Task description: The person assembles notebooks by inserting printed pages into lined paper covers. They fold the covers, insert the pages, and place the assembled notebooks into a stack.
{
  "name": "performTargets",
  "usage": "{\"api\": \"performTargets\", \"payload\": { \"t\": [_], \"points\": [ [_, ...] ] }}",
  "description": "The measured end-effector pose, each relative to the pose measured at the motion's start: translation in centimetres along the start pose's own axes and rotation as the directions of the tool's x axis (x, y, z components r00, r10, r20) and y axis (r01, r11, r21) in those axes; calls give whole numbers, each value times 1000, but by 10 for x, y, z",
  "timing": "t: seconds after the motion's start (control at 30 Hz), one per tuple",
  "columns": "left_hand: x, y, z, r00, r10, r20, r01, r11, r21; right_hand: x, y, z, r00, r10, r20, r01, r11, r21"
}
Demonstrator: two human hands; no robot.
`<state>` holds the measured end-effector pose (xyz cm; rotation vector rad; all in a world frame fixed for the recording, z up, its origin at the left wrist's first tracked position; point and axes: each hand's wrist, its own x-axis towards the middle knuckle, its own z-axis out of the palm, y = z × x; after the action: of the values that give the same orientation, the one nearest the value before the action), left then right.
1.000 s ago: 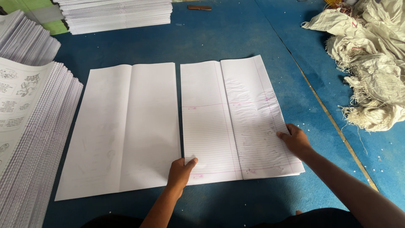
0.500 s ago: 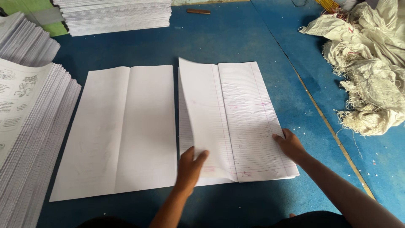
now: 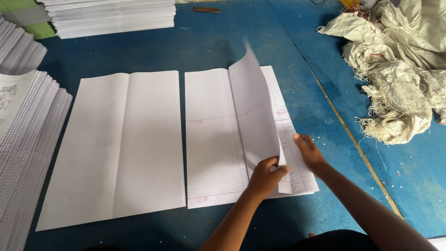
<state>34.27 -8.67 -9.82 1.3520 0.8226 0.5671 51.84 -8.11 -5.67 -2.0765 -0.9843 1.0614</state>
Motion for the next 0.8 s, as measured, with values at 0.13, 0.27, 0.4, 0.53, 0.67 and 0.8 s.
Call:
{"api": "performTargets", "payload": {
  "t": [0.13, 0.27, 0.4, 0.53, 0.67, 0.8],
  "points": [
    [15, -15, 16, 998, -69, -11, 69, 979, 191, 4, 6, -4, 995, 40, 91, -48, 995, 90],
    [15, -21, 18, 995, -87, 52, 68, 954, 293, 6, 8, -6, 984, 53, 172, -74, 990, 123],
    [3, -25, 9, 989, -106, -101, 113, 991, 65, 4, 6, -4, 989, 47, 137, -59, 995, 84],
    [-8, -38, -8, 796, -113, -594, 202, 976, 85, 2, 5, -1, 989, 128, 77, -129, 992, 14],
    [-12, -53, -21, 733, -92, -674, 201, 976, 85, 2, 7, -1, 983, 170, 65, -173, 984, 40],
    [-6, -54, -26, 779, -227, -584, 273, 962, -10, 5, 12, -2, 978, 198, 70, -204, 975, 85]
  ]
}}
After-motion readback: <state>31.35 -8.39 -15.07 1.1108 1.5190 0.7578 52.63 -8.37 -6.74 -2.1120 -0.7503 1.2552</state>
